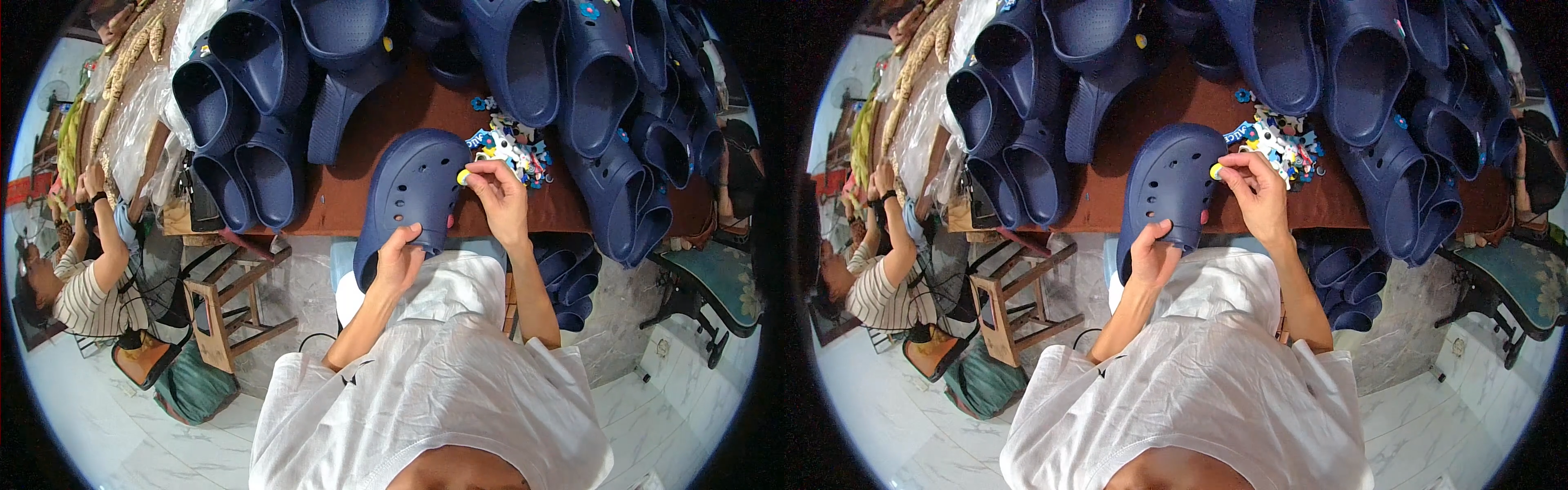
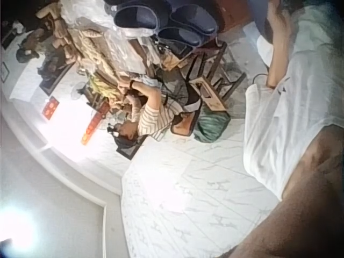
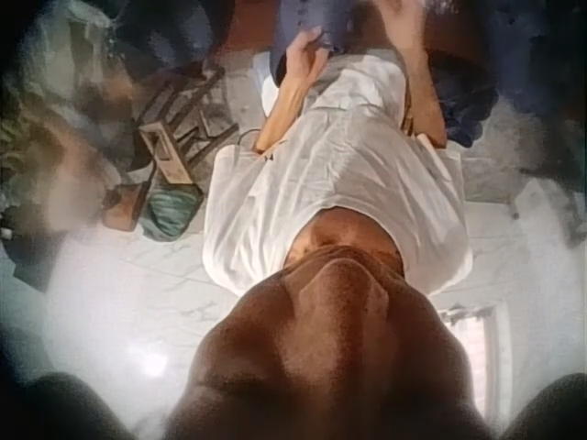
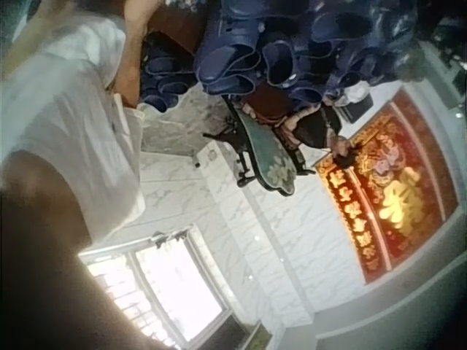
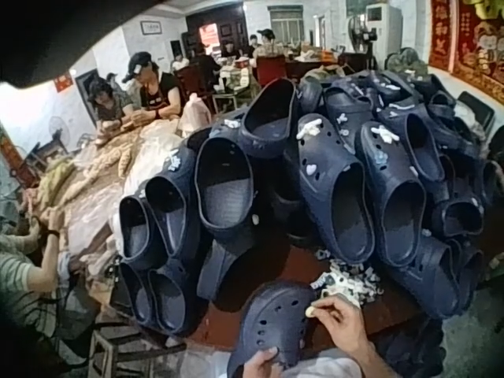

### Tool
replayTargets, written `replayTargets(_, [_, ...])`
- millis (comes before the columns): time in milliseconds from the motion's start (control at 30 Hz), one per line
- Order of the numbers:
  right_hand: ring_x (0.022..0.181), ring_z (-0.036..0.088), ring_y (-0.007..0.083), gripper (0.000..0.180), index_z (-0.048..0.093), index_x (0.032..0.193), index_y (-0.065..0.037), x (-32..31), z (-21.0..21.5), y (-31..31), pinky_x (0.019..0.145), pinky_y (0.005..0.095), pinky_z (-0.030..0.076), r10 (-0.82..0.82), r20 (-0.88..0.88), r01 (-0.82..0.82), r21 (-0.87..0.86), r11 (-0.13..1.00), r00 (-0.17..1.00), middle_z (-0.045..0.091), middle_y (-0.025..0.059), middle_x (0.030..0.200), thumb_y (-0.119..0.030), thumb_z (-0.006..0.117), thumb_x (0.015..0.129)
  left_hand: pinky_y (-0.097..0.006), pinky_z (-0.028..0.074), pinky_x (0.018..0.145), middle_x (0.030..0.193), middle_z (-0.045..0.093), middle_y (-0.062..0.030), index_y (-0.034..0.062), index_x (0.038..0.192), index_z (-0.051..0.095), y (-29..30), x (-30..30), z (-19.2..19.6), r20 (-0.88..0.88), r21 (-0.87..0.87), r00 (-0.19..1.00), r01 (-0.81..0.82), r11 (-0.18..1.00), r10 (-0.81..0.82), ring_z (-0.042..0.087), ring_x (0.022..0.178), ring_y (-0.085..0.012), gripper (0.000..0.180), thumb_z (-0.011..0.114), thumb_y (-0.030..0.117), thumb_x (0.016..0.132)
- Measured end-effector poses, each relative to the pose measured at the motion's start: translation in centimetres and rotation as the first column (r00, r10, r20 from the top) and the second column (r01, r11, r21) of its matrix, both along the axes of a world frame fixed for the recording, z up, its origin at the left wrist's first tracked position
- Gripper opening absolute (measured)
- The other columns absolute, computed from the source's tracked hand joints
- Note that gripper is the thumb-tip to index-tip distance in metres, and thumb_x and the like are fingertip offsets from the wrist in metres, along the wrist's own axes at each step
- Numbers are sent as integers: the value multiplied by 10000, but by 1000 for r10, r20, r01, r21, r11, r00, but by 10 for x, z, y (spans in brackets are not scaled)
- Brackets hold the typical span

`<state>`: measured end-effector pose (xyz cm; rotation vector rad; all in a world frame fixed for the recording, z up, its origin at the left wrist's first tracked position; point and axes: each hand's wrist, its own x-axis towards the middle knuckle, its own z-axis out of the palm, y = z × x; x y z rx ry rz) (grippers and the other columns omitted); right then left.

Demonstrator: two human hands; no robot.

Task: The recorder attaches decorative charms and stickers to blue foam shoes.

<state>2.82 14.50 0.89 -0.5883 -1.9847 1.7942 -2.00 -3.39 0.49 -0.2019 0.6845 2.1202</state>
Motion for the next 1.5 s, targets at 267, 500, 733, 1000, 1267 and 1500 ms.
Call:
replayTargets(267, [862,612,126,123,620,984,35,5,4,4,778,229,502,75,-118,-76,-7,997,990,583,55,959,14,612,864,-389,438,963,1149,573,-167,-47,1240,442,-4,9,-1,-143,-109,990,-14,994,-2,579,1057,-270,450,544,11,805])
replayTargets(500, [857,607,130,114,636,957,31,9,-1,6,775,228,503,51,-172,-70,-104,992,984,582,64,943,28,629,844,-412,423,976,1186,560,-190,-64,1244,430,-5,10,1,-250,-152,968,-17,988,-21,567,1086,-294,474,503,20,783])
replayTargets(733, [836,596,122,101,641,930,24,10,3,9,763,231,499,117,-137,-115,23,993,984,592,67,920,35,641,830,-402,451,946,1192,544,-182,-54,1243,428,-10,15,-10,-206,-160,978,-36,986,2,575,1059,-284,477,529,1,780])
replayTargets(1000, [817,601,104,80,613,922,9,15,-1,11,751,228,501,111,-173,-150,-235,960,979,621,43,881,22,637,846,-428,451,950,1185,548,-193,-69,1252,409,-17,13,-8,-247,-189,969,-20,982,-28,571,1068,-310,511,528,18,763])
replayTargets(1267, [775,625,117,86,585,930,8,19,-1,17,725,251,530,177,-126,-215,-443,871,976,634,68,854,-39,628,874,-345,461,893,1134,547,-113,-5,1241,435,-17,18,-3,-279,-149,960,-54,987,11,559,1024,-219,496,568,-36,765])
replayTargets(1500, [788,616,106,81,566,912,7,18,4,14,736,237,521,198,-87,-216,-399,891,976,626,57,864,-38,623,876,-312,466,850,1112,552,-97,-2,1215,461,-19,18,-8,-301,-224,954,-69,972,-2,558,980,-183,468,596,-5,767])
